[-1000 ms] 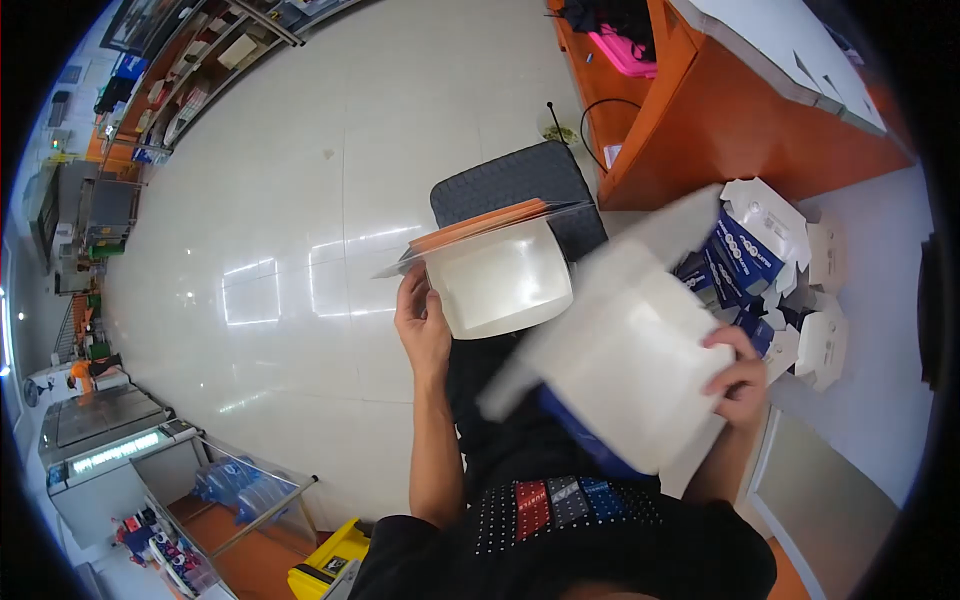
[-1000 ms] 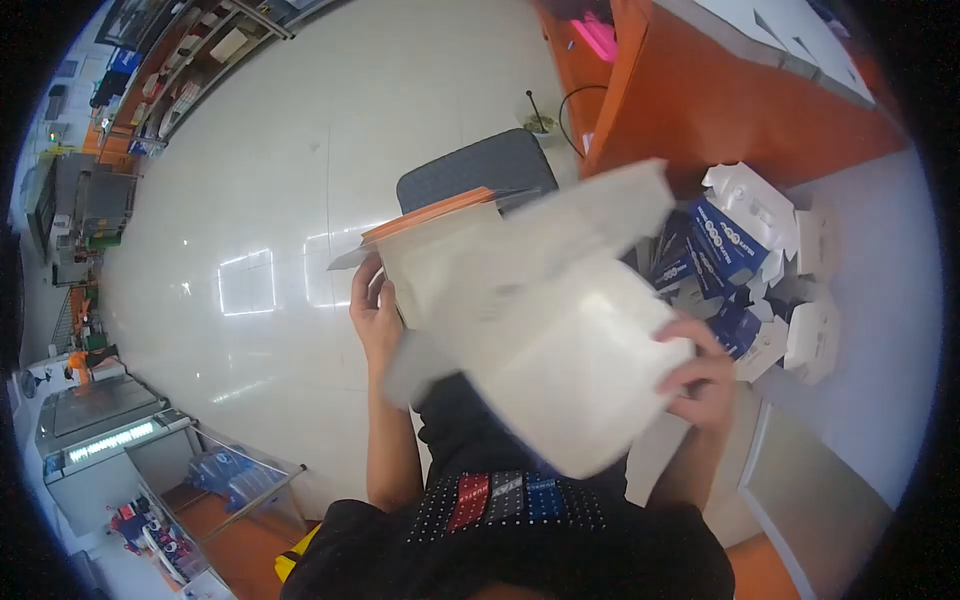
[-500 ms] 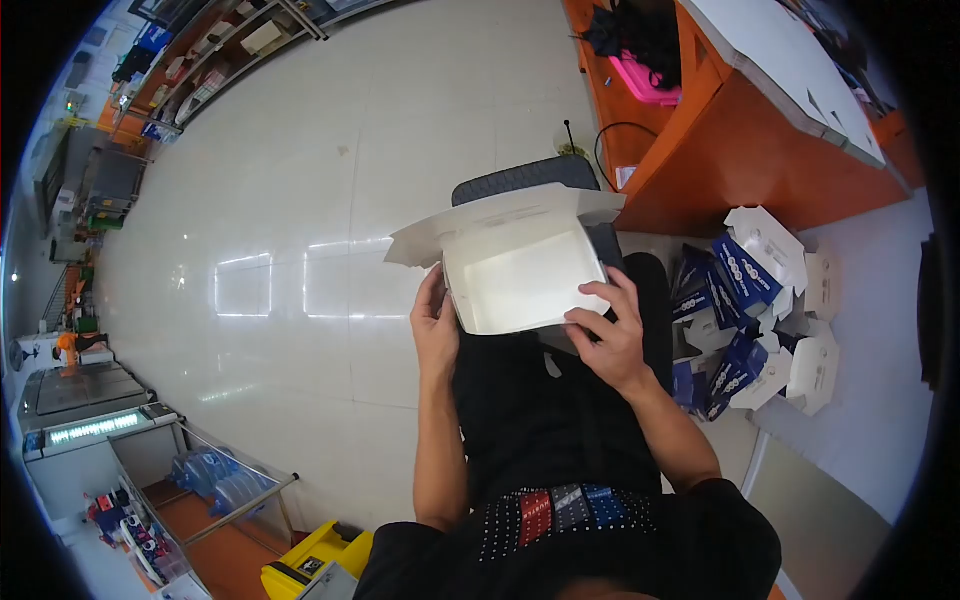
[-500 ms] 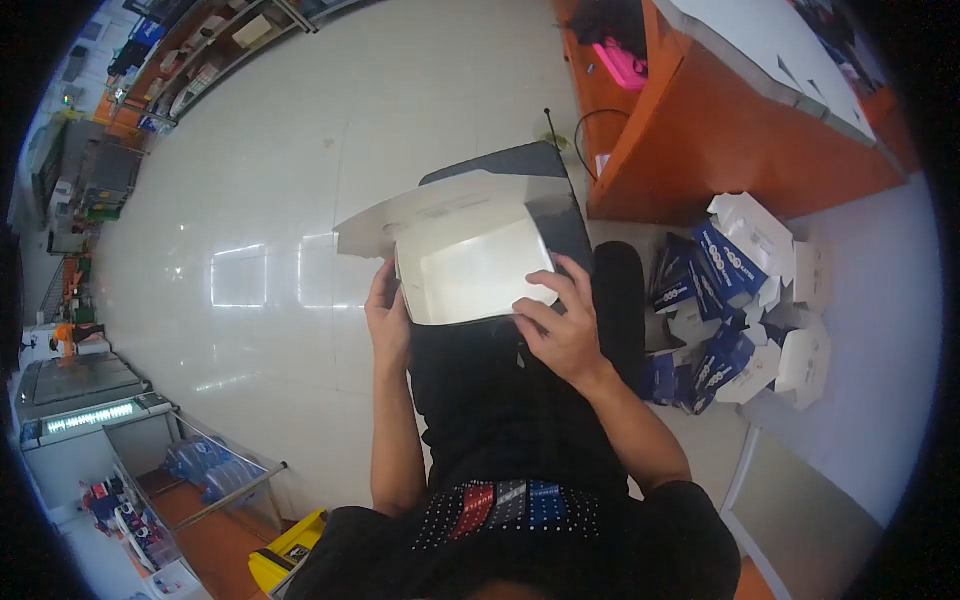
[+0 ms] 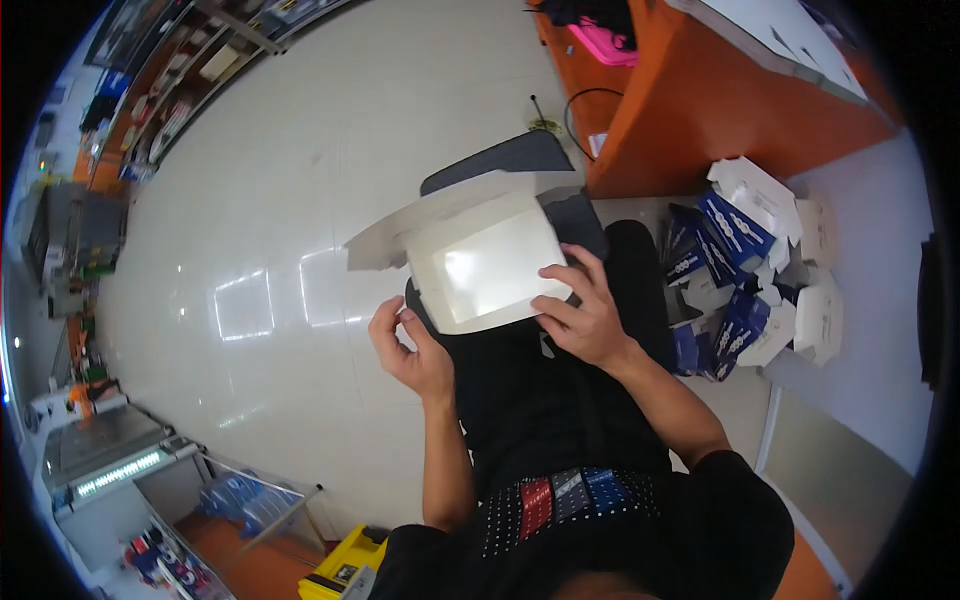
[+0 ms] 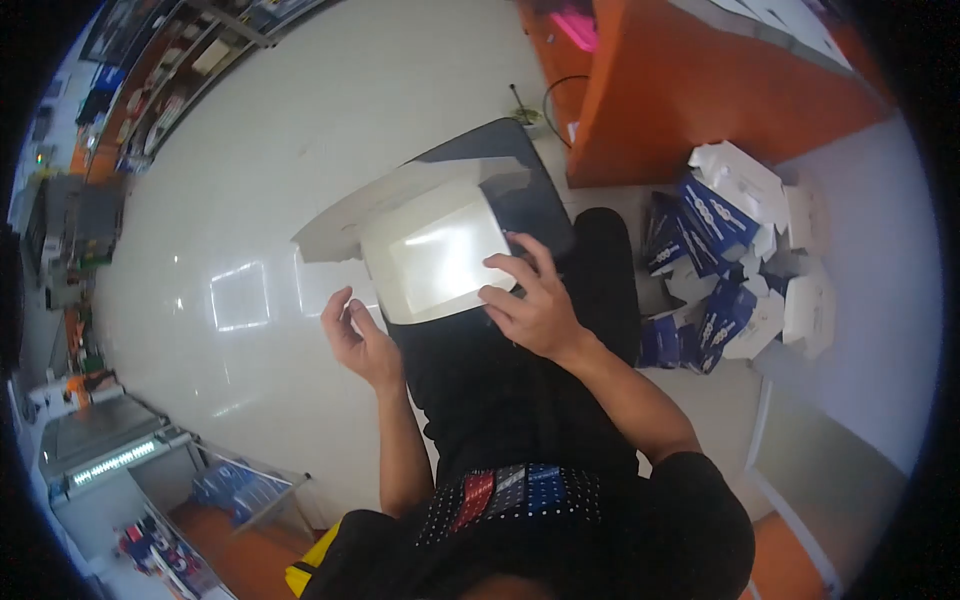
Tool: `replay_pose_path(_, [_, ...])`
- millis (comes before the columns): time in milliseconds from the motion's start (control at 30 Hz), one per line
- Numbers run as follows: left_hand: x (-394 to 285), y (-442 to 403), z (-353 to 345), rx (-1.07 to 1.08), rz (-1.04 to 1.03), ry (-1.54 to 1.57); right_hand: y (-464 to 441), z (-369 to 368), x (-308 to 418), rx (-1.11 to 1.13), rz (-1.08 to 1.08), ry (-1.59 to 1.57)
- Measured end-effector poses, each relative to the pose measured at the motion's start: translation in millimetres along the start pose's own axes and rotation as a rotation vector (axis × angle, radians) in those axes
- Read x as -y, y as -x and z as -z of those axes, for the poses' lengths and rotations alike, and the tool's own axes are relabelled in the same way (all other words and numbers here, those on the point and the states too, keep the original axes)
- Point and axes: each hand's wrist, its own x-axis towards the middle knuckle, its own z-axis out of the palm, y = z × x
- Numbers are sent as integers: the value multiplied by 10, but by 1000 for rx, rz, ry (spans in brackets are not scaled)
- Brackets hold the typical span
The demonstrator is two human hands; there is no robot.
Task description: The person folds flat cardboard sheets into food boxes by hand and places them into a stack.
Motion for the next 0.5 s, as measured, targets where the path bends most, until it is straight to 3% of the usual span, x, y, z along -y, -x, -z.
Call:
replay_pose_path(67, [-342, -160, -71, 222, -308, -29, 27, -14, 6, -12, 16, 31])
replay_pose_path(133, [-705, -326, -315, 605, -396, -4, 25, -15, 22, -11, 1, 30])
replay_pose_path(200, [-976, -536, -569, 754, -824, -177, 56, -17, -3, -37, -1, -45])
replay_pose_path(300, [-987, -630, -871, 817, -1077, -222, 204, -132, -128, -78, -78, -194])
replay_pose_path(400, [-874, -823, -937, 997, -1182, -321, 85, 4, -136, -180, -154, -263])
replay_pose_path(433, [-908, -840, -912, 976, -1174, -314, 102, -37, -193, -199, -282, -534])
replay_pose_path(500, [-938, -888, -853, 981, -1178, -291, 53, -37, -349, -239, -391, -613])
